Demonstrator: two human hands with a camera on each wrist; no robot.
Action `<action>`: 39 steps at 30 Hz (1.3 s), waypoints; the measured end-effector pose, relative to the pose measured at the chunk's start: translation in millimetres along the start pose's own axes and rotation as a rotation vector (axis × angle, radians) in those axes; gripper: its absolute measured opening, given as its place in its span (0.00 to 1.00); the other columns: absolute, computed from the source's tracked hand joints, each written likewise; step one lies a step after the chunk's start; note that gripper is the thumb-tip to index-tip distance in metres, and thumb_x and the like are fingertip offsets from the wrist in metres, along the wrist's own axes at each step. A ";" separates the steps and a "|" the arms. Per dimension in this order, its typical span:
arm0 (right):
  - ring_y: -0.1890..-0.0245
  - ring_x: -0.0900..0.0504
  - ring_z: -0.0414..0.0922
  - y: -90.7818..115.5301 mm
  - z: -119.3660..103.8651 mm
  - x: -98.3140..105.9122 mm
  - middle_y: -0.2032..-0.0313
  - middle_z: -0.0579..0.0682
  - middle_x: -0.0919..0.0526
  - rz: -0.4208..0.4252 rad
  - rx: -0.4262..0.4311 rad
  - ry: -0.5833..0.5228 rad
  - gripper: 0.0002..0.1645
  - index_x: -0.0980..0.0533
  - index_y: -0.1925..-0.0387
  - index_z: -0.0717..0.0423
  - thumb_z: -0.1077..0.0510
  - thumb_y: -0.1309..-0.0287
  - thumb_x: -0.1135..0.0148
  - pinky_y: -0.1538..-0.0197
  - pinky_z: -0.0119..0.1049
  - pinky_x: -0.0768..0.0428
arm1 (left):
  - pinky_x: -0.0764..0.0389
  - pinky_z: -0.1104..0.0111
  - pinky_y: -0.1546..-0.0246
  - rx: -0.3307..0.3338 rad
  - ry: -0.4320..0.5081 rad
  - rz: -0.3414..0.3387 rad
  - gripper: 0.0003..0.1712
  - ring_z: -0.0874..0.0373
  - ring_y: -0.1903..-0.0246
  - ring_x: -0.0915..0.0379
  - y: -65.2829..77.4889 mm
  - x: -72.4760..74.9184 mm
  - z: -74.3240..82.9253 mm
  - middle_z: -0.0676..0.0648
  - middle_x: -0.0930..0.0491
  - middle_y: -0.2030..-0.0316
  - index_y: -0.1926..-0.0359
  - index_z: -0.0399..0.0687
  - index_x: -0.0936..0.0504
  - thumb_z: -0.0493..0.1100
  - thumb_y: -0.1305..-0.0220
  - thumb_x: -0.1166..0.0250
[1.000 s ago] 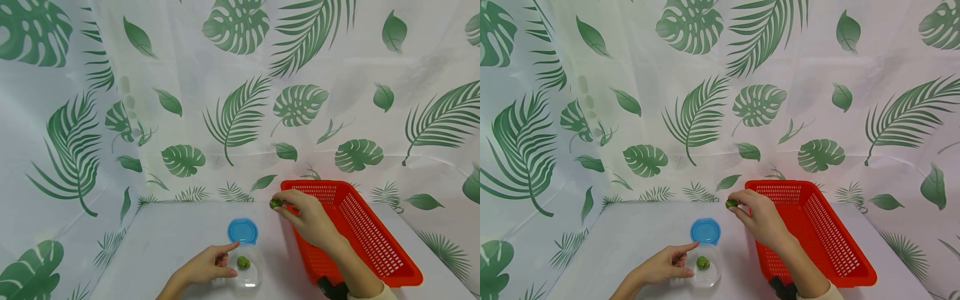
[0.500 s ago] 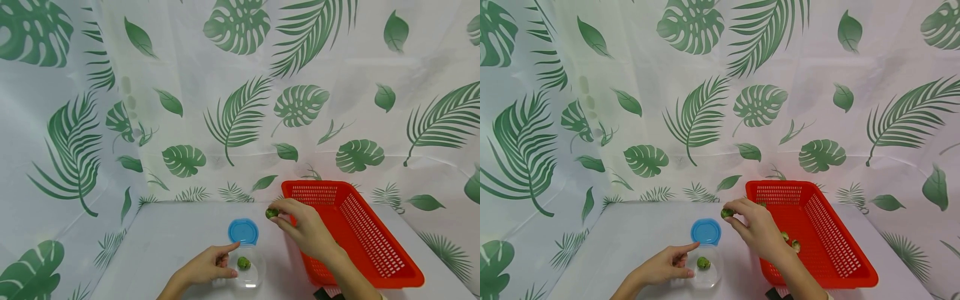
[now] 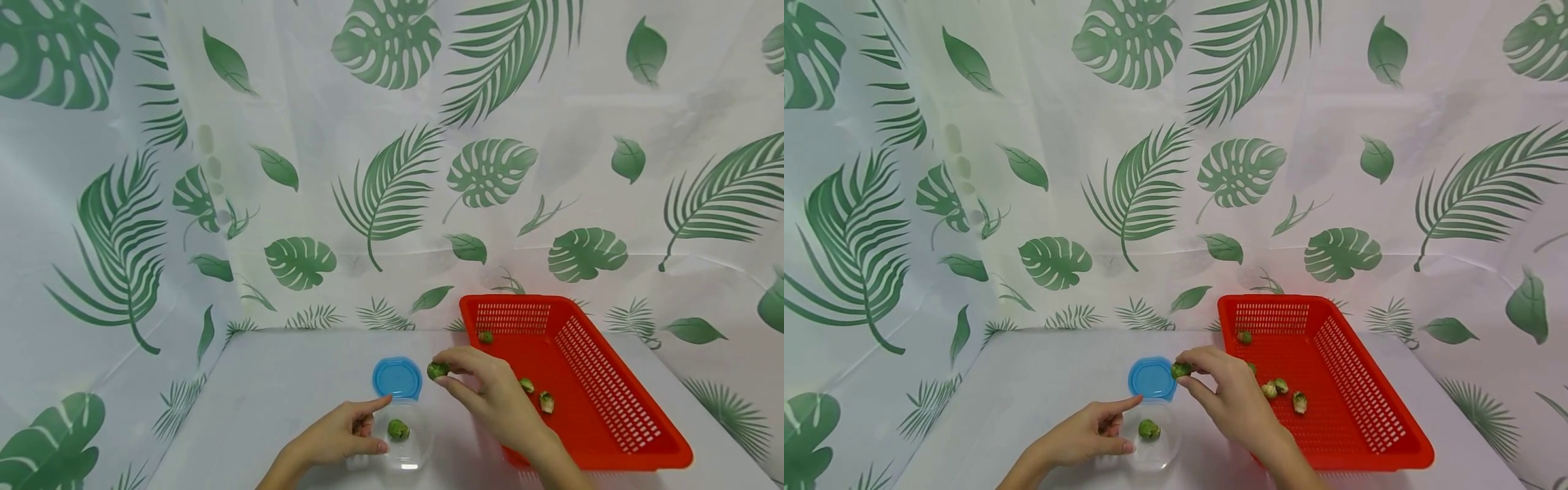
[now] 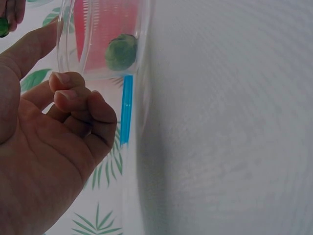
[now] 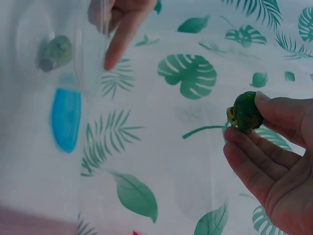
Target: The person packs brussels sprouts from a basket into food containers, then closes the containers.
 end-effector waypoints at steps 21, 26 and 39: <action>0.54 0.13 0.35 9.2 12.2 -27.7 0.54 0.33 0.13 -0.043 -0.023 -0.065 0.19 0.17 0.49 0.39 0.61 0.39 0.26 0.49 0.40 0.13 | 0.37 0.76 0.77 -0.010 -0.011 -0.001 0.44 0.69 0.79 0.42 0.7 1.4 1.1 0.56 0.32 0.74 0.21 0.41 0.37 0.42 0.33 0.27; 0.55 0.13 0.36 10.8 12.4 -33.6 0.55 0.34 0.13 -0.053 0.002 -0.040 0.18 0.16 0.50 0.41 0.61 0.39 0.25 0.50 0.34 0.14 | 0.36 0.77 0.77 -0.009 -0.015 -0.002 0.44 0.69 0.79 0.42 1.1 1.1 1.7 0.56 0.32 0.74 0.21 0.41 0.37 0.42 0.33 0.27; 0.55 0.15 0.34 14.2 13.7 -48.7 0.57 0.32 0.14 -0.115 0.012 -0.041 0.20 0.17 0.50 0.38 0.61 0.40 0.25 0.48 0.37 0.14 | 0.37 0.77 0.77 -0.018 -0.026 -0.002 0.45 0.69 0.79 0.43 1.0 0.8 2.2 0.58 0.33 0.74 0.21 0.41 0.38 0.43 0.33 0.27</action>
Point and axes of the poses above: each hand's wrist, its own y-axis away from the middle knuckle, its own x-axis out of the back of the hand, z = x × y, the point moved 8 cm from there along -y, towards the middle knuckle
